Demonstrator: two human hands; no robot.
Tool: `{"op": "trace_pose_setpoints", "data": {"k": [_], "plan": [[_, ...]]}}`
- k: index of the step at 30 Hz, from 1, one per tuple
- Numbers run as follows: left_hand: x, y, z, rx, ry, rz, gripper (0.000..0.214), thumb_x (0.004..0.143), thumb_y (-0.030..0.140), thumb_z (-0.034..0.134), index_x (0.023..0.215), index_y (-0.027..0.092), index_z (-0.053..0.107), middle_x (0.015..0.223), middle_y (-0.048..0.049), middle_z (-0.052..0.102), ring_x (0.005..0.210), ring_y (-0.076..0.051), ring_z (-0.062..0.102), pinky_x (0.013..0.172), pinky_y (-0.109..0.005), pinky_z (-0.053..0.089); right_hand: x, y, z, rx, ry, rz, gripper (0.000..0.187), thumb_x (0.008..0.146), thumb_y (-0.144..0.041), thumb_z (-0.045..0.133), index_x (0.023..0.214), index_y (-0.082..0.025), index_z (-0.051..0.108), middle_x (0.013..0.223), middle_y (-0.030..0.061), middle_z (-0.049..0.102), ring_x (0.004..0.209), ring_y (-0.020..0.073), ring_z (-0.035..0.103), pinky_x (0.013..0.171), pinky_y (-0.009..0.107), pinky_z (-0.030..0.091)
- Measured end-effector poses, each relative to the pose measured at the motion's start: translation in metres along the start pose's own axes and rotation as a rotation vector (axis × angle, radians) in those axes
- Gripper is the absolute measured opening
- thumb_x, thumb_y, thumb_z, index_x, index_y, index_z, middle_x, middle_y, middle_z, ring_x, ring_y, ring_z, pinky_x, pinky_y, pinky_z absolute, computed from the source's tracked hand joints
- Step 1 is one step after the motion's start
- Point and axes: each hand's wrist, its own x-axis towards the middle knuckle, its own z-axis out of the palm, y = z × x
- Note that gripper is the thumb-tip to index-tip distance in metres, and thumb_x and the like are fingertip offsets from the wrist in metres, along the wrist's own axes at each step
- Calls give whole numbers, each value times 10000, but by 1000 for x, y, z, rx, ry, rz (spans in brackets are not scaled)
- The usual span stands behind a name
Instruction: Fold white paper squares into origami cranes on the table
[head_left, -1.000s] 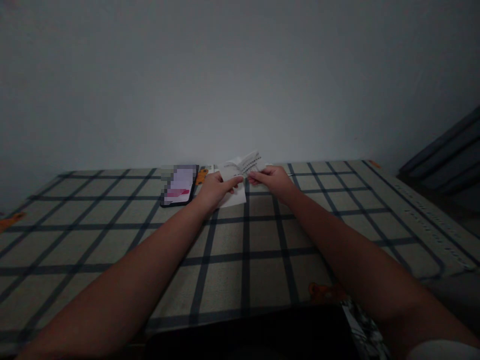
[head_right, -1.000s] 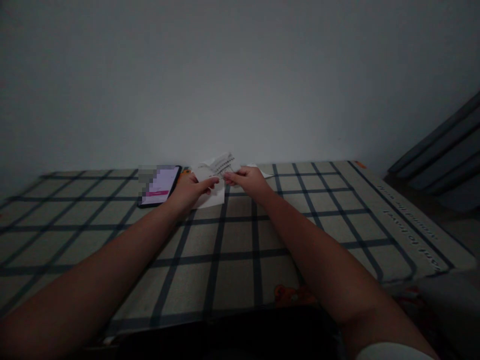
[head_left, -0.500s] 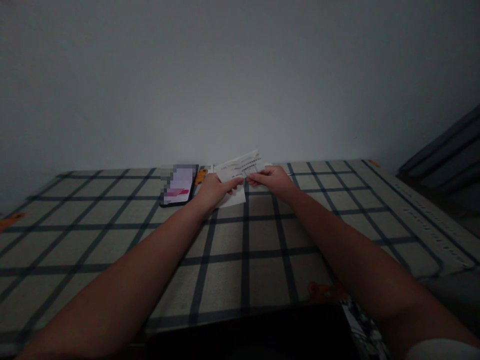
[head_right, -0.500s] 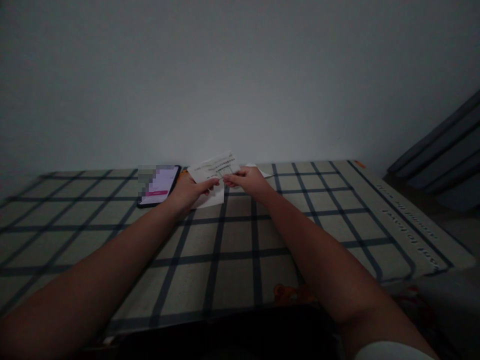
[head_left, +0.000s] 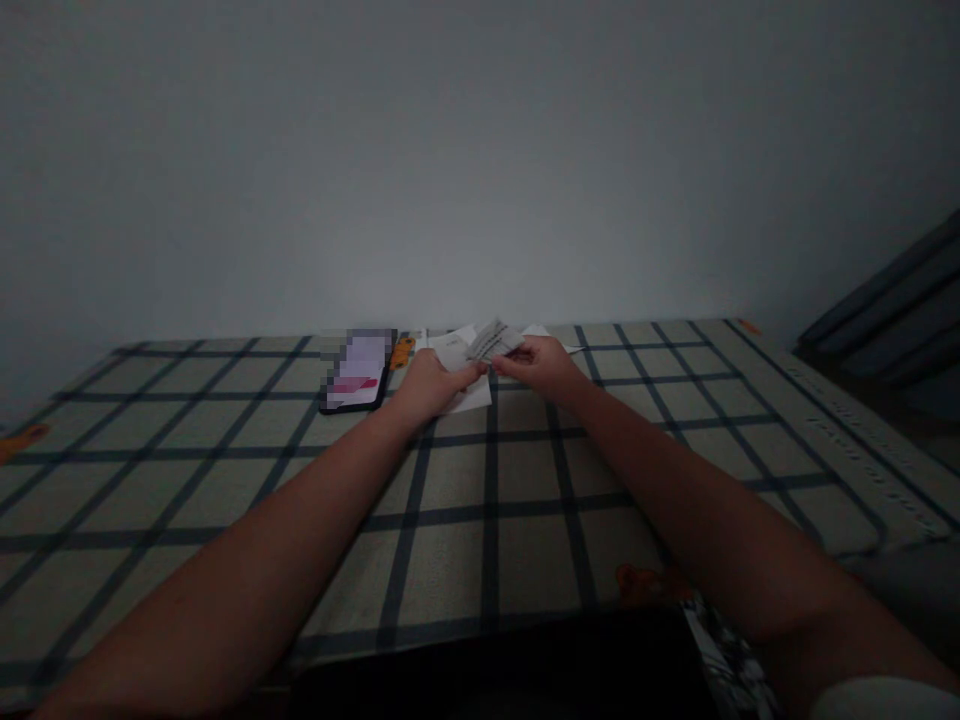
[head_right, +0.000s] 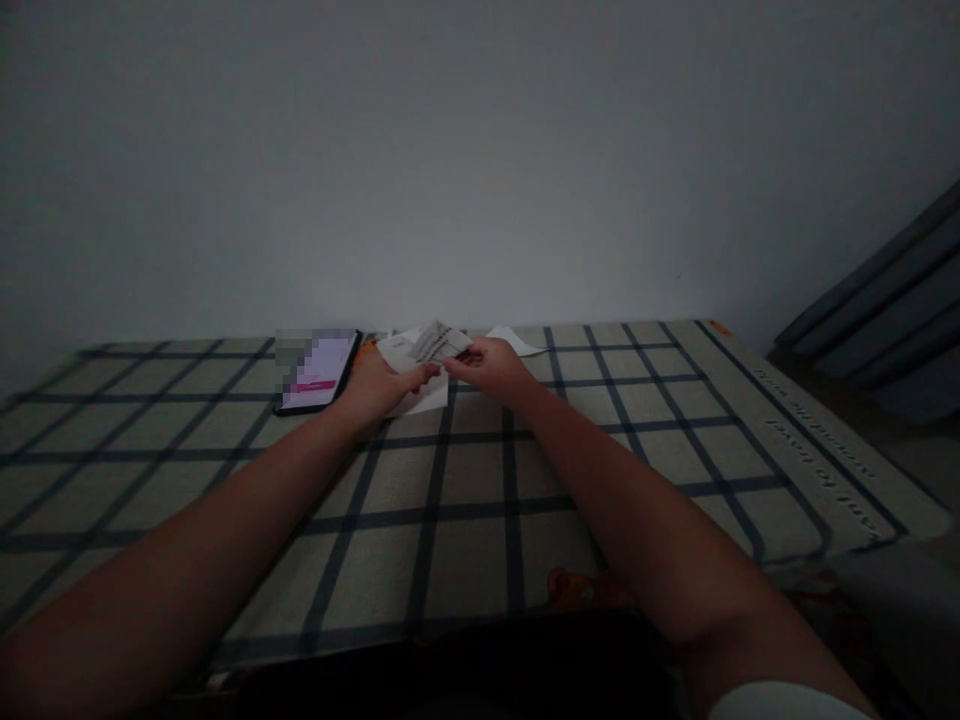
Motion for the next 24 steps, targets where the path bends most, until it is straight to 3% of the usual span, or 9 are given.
{"op": "trace_pose_setpoints", "data": {"k": [7, 14, 19, 24], "plan": [[-2, 4, 1, 8, 22, -13, 330, 725, 369, 737, 955, 135, 717, 729, -53, 711, 602, -162, 622, 573, -259, 466, -2, -2, 3, -30, 5, -48, 296, 751, -382, 720, 920, -139, 698, 940, 97, 746, 851, 187, 696, 828, 365, 552], [-1, 4, 3, -26, 54, -89, 285, 728, 416, 748, 826, 150, 728, 654, -41, 679, 552, -149, 590, 534, -251, 437, -3, -5, -4, -332, 94, -135, 310, 805, -417, 679, 881, -118, 706, 837, 92, 721, 745, 179, 658, 710, 329, 518], [5, 2, 5, -350, 101, -111, 235, 756, 375, 715, 880, 176, 724, 821, -38, 696, 692, -134, 615, 530, -199, 457, -3, -4, -6, -269, 147, -132, 339, 805, -430, 679, 965, -131, 696, 892, 89, 724, 765, 177, 659, 721, 329, 526], [6, 6, 2, -367, 134, -133, 255, 734, 396, 743, 832, 160, 733, 777, -39, 695, 672, -126, 602, 567, -208, 499, -4, -3, -5, -205, 154, -150, 375, 813, -451, 676, 1041, -153, 686, 975, 92, 720, 849, 186, 654, 757, 330, 524]]}}
